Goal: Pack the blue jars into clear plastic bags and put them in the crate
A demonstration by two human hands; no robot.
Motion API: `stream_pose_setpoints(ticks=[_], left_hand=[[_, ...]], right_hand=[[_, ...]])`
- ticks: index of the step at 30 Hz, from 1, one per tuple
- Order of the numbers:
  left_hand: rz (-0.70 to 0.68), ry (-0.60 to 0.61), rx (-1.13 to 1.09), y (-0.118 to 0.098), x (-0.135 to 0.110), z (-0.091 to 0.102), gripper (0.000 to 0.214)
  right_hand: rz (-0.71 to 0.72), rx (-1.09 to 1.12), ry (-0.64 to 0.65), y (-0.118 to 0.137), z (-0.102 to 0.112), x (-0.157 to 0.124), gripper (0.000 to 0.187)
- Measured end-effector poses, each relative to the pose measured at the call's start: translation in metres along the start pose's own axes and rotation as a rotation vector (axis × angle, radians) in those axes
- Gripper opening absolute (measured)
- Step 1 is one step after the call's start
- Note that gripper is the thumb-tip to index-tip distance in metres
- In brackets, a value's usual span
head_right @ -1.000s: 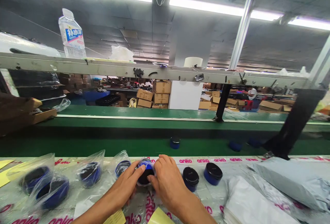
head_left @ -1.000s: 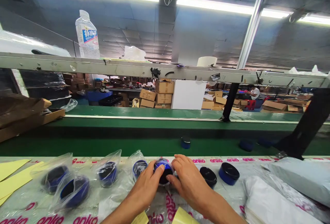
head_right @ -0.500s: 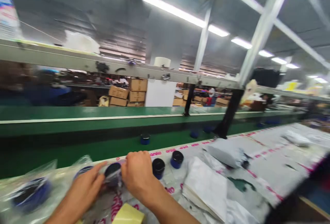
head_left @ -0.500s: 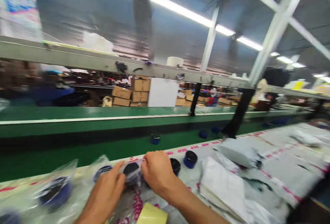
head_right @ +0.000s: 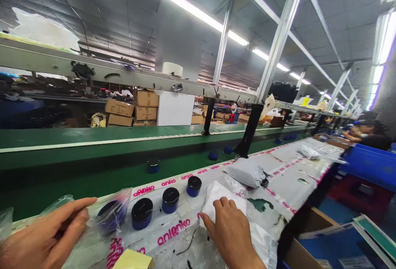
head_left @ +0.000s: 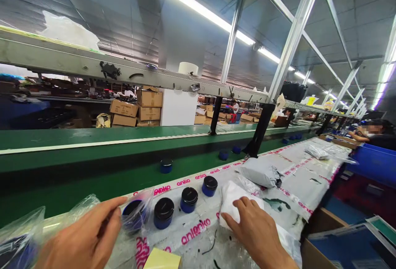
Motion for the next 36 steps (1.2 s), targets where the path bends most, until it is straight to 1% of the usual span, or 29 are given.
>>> stream_pose_setpoints(ticks=[2,3,5,6,8,11,13,15,16,18,20,22,23,25,27,28,30,33,36], left_hand=[[-0.132,0.047,0.010,-0.019,0.000,-0.006,0.034],[-0.191,0.073,0.020,-0.029,0.000,-0.011,0.032],[-0.291,0.097,0.007,-0.048,0.000,-0.017,0.029],[-0.326,0.104,0.002,-0.057,0.000,-0.020,0.028],[-0.368,0.127,-0.006,-0.074,0.000,-0.027,0.027],[-0.407,0.210,-0.014,-0.094,-0.003,-0.039,0.024],[-0.420,0.274,-0.018,-0.103,-0.004,-0.048,0.023],[-0.436,0.330,-0.022,-0.112,-0.005,-0.056,0.023],[-0.445,0.353,-0.023,-0.115,-0.006,-0.059,0.024],[-0.460,0.393,-0.023,-0.122,-0.006,-0.066,0.024],[-0.471,0.424,-0.020,-0.126,-0.005,-0.072,0.025],[-0.478,0.453,-0.016,-0.129,-0.004,-0.077,0.025],[-0.480,0.468,-0.014,-0.131,-0.003,-0.080,0.026],[-0.481,0.501,-0.016,-0.134,-0.003,-0.083,0.027],[-0.479,0.533,-0.030,-0.138,-0.004,-0.085,0.027],[-0.471,0.548,-0.042,-0.140,-0.004,-0.085,0.028],[-0.450,0.581,-0.075,-0.146,-0.004,-0.087,0.028],[-0.420,0.625,-0.161,-0.159,-0.001,-0.093,0.027],[-0.370,0.678,-0.323,-0.175,0.004,-0.107,0.022]], right_hand=[[0.024,-0.080,0.049,-0.010,-0.015,-0.007,0.004],[0.043,-0.096,0.057,-0.011,-0.020,-0.010,0.004],[0.056,-0.081,0.064,-0.010,-0.024,-0.012,0.019],[0.046,-0.043,0.074,-0.010,-0.024,-0.011,0.023],[0.002,0.103,0.119,-0.015,-0.022,-0.008,0.023],[-0.108,0.349,0.222,-0.030,-0.019,-0.003,0.019],[-0.168,0.412,0.239,-0.039,-0.017,-0.002,0.021],[-0.160,0.388,0.185,-0.043,-0.014,-0.003,0.020],[-0.123,0.351,0.142,-0.041,-0.013,-0.005,0.018],[-0.025,0.245,0.088,-0.032,-0.014,-0.008,0.020],[0.034,0.145,0.082,-0.023,-0.019,-0.010,0.018],[0.018,0.150,0.093,-0.021,-0.023,-0.010,0.024],[-0.010,0.206,0.096,-0.024,-0.024,-0.009,0.027],[-0.109,0.390,0.112,-0.036,-0.026,-0.005,0.022],[-0.220,0.651,0.167,-0.052,-0.031,0.000,0.015],[-0.254,0.779,0.204,-0.058,-0.034,0.002,0.016],[-0.267,0.970,0.268,-0.064,-0.035,0.007,0.026],[-0.283,1.151,0.320,-0.067,-0.028,0.009,0.040],[-0.348,1.396,0.324,-0.061,-0.017,0.006,0.043]])
Point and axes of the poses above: each hand's wrist, its own x-axis towards the middle knuckle, its own z-axis out of the back of the hand, y = z × x, the point moved 6 cm from there along x, towards the middle knuckle, and after that the axes turned 11 degrees about y, right-handed, at the moved point
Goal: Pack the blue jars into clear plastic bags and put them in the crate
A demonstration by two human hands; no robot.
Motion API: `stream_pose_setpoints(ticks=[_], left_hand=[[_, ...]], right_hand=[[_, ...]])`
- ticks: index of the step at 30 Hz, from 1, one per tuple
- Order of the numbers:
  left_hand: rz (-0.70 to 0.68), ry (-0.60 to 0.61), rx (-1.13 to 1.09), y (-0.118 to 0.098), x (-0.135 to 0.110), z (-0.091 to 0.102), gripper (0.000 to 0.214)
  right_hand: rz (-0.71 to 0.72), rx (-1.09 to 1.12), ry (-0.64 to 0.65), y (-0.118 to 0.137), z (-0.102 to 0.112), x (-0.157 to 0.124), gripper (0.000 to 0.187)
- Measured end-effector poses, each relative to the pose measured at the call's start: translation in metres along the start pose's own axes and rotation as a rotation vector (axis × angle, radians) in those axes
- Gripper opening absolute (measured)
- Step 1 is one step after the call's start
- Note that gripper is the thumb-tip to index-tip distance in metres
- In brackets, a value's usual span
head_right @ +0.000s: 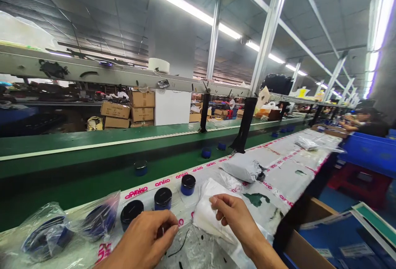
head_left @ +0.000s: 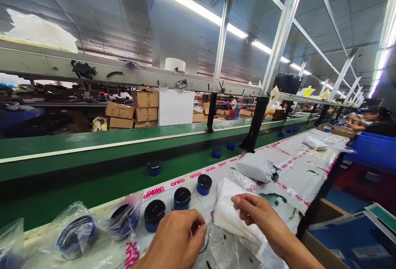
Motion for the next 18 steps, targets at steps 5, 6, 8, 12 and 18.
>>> stream_pose_setpoints(ticks=[5,6,8,12,18], left_hand=[[0.058,0.005,-0.445,-0.008,0.037,-0.018,0.024],[0.070,-0.019,-0.520,-0.007,0.042,-0.019,0.027],[0.087,-0.051,-0.665,-0.001,0.048,-0.020,0.030],[0.030,0.048,-0.907,0.013,0.044,-0.020,0.036],[0.068,-0.013,-0.751,0.040,0.022,0.010,0.034]], right_hand=[[0.065,0.283,0.162,0.023,-0.033,-0.002,0.038],[0.076,0.316,0.205,0.027,-0.041,-0.001,0.038],[0.098,0.361,0.282,0.032,-0.056,0.003,0.039],[0.098,0.409,0.417,0.038,-0.081,0.011,0.042],[0.138,0.146,0.477,0.045,-0.093,0.022,0.035]])
Point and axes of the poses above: each hand's wrist, its own x-axis towards the middle knuckle, its own z-axis out of the back of the hand, y = z × x, the point moved 6 cm from there along x, towards the middle knuckle, and after that the axes turned 11 degrees about y, right-handed, at the moved point
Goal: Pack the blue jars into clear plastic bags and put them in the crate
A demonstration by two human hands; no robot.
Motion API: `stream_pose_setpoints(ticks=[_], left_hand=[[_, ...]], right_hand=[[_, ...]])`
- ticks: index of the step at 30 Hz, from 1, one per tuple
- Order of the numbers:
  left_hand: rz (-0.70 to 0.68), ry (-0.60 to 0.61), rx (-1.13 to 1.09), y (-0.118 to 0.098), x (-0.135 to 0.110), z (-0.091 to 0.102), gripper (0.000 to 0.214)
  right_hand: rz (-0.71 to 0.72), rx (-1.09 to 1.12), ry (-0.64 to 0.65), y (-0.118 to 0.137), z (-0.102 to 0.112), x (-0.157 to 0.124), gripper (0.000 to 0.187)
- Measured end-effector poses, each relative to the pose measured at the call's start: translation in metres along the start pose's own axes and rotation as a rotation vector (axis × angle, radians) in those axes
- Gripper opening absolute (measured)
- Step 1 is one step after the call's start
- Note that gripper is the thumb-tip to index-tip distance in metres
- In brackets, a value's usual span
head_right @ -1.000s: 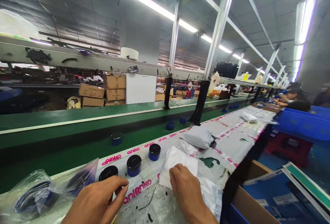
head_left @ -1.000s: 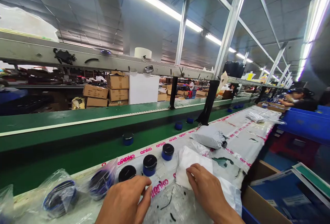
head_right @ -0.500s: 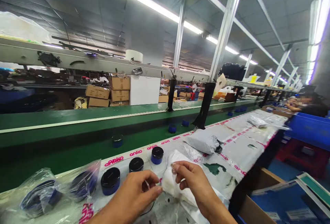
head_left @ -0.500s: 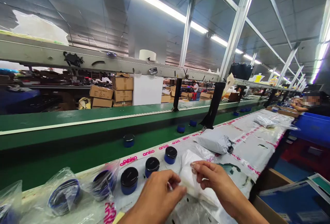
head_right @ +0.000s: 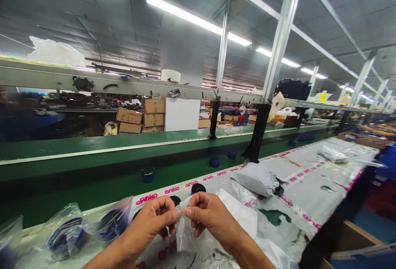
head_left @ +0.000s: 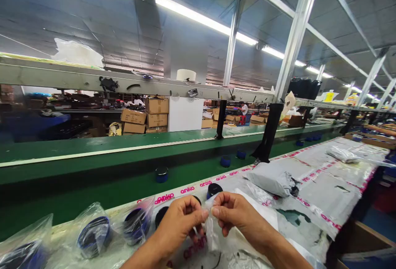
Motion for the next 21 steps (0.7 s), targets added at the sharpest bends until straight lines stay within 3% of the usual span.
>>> stream_pose_setpoints(ticks=[4,7,9,14,21], left_hand=[[0.006,-0.242,0.846,-0.027,-0.017,0.037,0.010],[0.000,-0.365,1.157,-0.047,-0.026,0.061,0.017],[0.008,-0.409,1.320,-0.055,-0.028,0.073,0.024],[0.070,-0.462,1.596,-0.053,-0.033,0.085,0.032],[0.069,-0.311,1.731,-0.016,-0.046,0.052,0.018]], right_hand=[[0.090,-0.599,-0.074,0.020,-0.004,0.011,0.004],[0.285,-1.275,-0.190,0.045,-0.022,0.027,0.015],[0.398,-1.576,-0.269,0.054,-0.036,0.045,0.016],[0.486,-1.723,-0.283,0.040,-0.063,0.091,0.013],[0.557,-1.809,-0.174,-0.005,-0.084,0.092,0.011]])
Point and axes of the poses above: each hand's wrist, its own x-axis towards the middle knuckle, its own z-axis out of the back of the hand, y = z × x, the point moved 6 cm from there along x, towards the middle knuckle, and after that the axes turned 11 degrees about y, right-handed, at the moved point
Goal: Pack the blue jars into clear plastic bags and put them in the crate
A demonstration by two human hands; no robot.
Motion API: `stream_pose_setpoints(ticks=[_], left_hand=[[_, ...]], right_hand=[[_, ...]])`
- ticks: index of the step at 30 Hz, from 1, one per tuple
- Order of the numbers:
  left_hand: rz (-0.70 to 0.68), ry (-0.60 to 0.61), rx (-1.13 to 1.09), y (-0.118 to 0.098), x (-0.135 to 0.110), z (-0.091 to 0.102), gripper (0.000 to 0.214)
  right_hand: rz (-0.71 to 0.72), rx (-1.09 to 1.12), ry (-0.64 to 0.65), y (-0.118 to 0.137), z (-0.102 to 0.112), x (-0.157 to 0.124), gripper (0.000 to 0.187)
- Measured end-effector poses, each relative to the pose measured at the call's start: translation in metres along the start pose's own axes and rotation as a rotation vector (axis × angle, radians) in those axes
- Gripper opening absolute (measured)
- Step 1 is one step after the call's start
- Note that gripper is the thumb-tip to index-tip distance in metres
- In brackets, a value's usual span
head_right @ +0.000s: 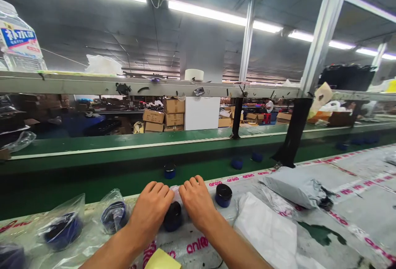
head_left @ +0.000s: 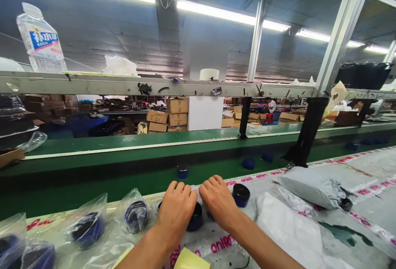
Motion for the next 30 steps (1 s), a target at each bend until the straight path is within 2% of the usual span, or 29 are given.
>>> stream_pose_setpoints(ticks=[3,10,13,16,19,24,30], left_hand=[[-0.017,0.020,0.038,-0.006,-0.006,-0.008,0.021],[0.046,-0.092,0.085,0.007,-0.011,-0.016,0.030],[0.065,-0.076,0.085,0.009,-0.012,-0.019,0.032],[0.077,-0.038,0.007,0.011,-0.017,-0.021,0.033],[0.073,-0.055,-0.139,0.016,-0.025,-0.021,0.030],[0.028,-0.100,-0.266,0.021,-0.034,-0.026,0.026],[-0.088,-0.122,-0.257,0.015,-0.039,-0.030,0.028]], right_hand=[[0.021,0.006,0.012,0.000,-0.004,-0.006,0.011],[-0.065,0.034,0.033,-0.004,-0.006,0.002,0.008],[-0.051,0.047,0.049,0.002,-0.007,0.002,0.009],[-0.026,0.082,0.055,0.006,-0.006,-0.006,0.008],[-0.031,0.135,0.048,0.004,-0.001,-0.019,0.010],[-0.017,0.234,0.027,0.000,0.007,-0.035,0.010],[0.132,0.273,-0.023,0.011,0.012,-0.045,0.009]])
Point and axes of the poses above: each hand's wrist, its own x-axis towards the middle knuckle, its own z-axis out of the back of the hand, y = z × x, the point moved 6 cm from there along x, towards the middle knuckle, and after that the axes turned 11 degrees about y, right-handed, at the moved point
